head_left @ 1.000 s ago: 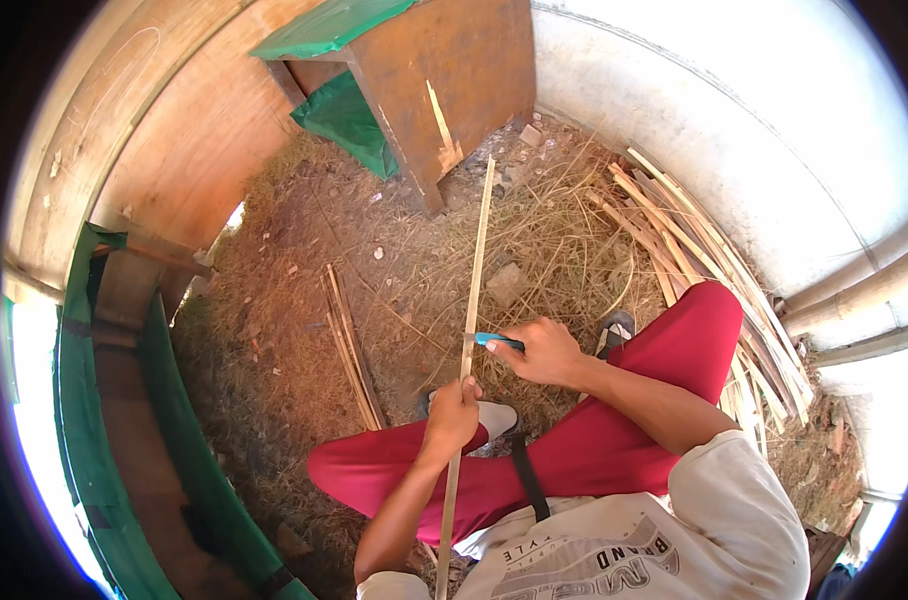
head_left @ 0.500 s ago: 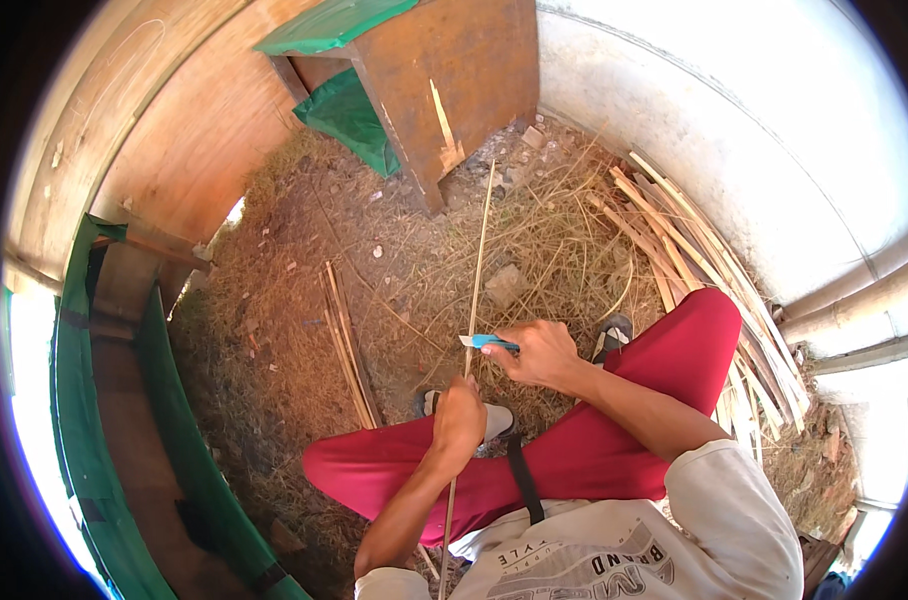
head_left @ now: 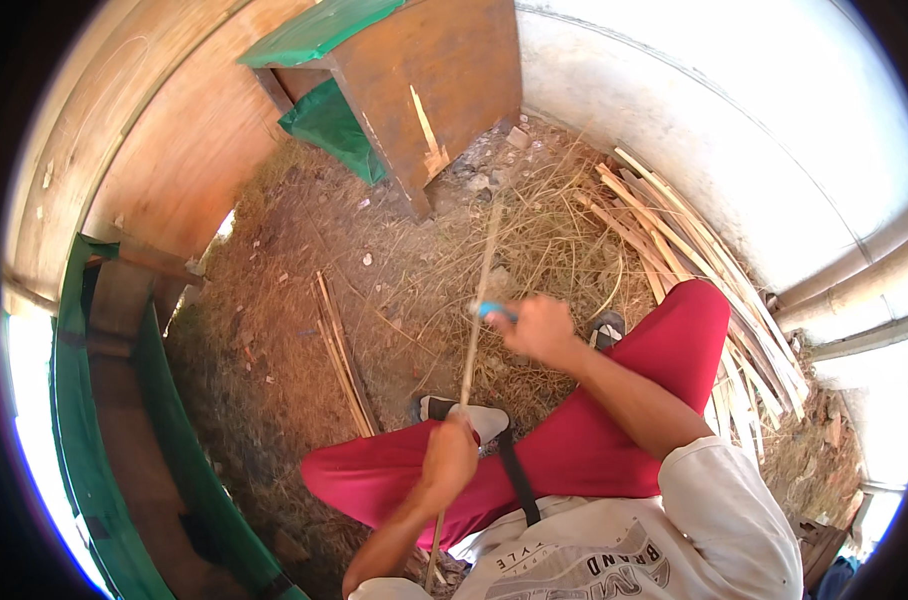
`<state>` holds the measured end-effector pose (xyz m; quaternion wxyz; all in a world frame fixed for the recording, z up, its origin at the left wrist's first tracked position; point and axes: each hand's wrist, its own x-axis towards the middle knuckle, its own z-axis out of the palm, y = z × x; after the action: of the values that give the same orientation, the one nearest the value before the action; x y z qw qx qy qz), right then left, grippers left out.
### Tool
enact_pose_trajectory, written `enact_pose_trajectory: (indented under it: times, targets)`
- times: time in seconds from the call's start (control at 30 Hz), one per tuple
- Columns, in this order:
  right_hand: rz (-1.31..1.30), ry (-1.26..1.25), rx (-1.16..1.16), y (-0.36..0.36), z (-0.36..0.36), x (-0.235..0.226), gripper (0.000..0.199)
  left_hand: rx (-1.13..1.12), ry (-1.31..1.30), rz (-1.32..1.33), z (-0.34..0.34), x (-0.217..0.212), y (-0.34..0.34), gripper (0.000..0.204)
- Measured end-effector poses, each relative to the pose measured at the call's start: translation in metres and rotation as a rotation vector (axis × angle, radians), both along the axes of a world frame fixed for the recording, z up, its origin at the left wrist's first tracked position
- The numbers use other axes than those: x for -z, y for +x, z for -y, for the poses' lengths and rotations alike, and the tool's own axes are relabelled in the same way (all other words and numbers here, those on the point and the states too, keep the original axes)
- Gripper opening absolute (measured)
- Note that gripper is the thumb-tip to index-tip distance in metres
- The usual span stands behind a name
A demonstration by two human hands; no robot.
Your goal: The person sits on the ground and uses a knife to shave thin strips from a long bamboo stick. They repeatedly scrape the surface to thin the stick and remove the outer layer.
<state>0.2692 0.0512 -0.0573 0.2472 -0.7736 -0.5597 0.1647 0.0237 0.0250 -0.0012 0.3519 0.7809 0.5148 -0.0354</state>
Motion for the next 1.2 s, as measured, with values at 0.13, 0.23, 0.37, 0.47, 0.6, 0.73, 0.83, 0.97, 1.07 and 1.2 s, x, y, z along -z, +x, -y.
enact_pose_trajectory:
  times: [0.13, 0.23, 0.37, 0.47, 0.6, 0.73, 0.83, 0.97, 1.07, 1.2]
  targets:
    - [-0.02, -0.097, 0.093, 0.03, -0.012, -0.001, 0.04, -0.023, -0.066, 0.011, 0.014, -0.024, -0.019, 0.03]
    - [-0.064, -0.109, 0.148, 0.031, -0.013, 0.001, 0.041, -0.028, -0.103, -0.05, 0.03, -0.031, -0.036, 0.031]
    - [-0.034, -0.165, 0.217, 0.048, -0.016, 0.009, 0.043, -0.037, -0.196, -0.102, 0.044, -0.057, -0.058, 0.033]
    - [-0.058, -0.227, 0.256, 0.055, -0.023, 0.011, 0.044, 0.009, -0.208, -0.095, 0.048, -0.064, -0.076, 0.033]
    - [-0.032, -0.209, 0.266, 0.055, -0.027, 0.021, 0.048, -0.055, -0.29, -0.15, 0.039, -0.073, -0.079, 0.03]
    - [-0.078, -0.233, 0.517, 0.089, -0.034, 0.032, 0.048, -0.005, -0.272, -0.099, 0.05, -0.07, -0.105, 0.029]
    - [0.043, -0.26, 0.473, 0.087, -0.036, 0.018, 0.045, -0.154, -0.387, 0.008, 0.028, -0.067, -0.12, 0.031]
    - [0.187, -0.296, 0.446, 0.093, -0.024, 0.04, 0.044, -0.38, -0.519, 0.173, -0.011, -0.048, -0.1, 0.034]
    - [0.14, -0.302, 0.422, 0.09, -0.019, 0.01, 0.045, -0.42, -0.508, 0.199, -0.01, -0.044, -0.088, 0.034]
    - [-0.116, -0.301, 0.274, 0.075, -0.017, -0.034, 0.048, -0.482, -0.717, 0.34, -0.017, -0.048, -0.073, 0.032]
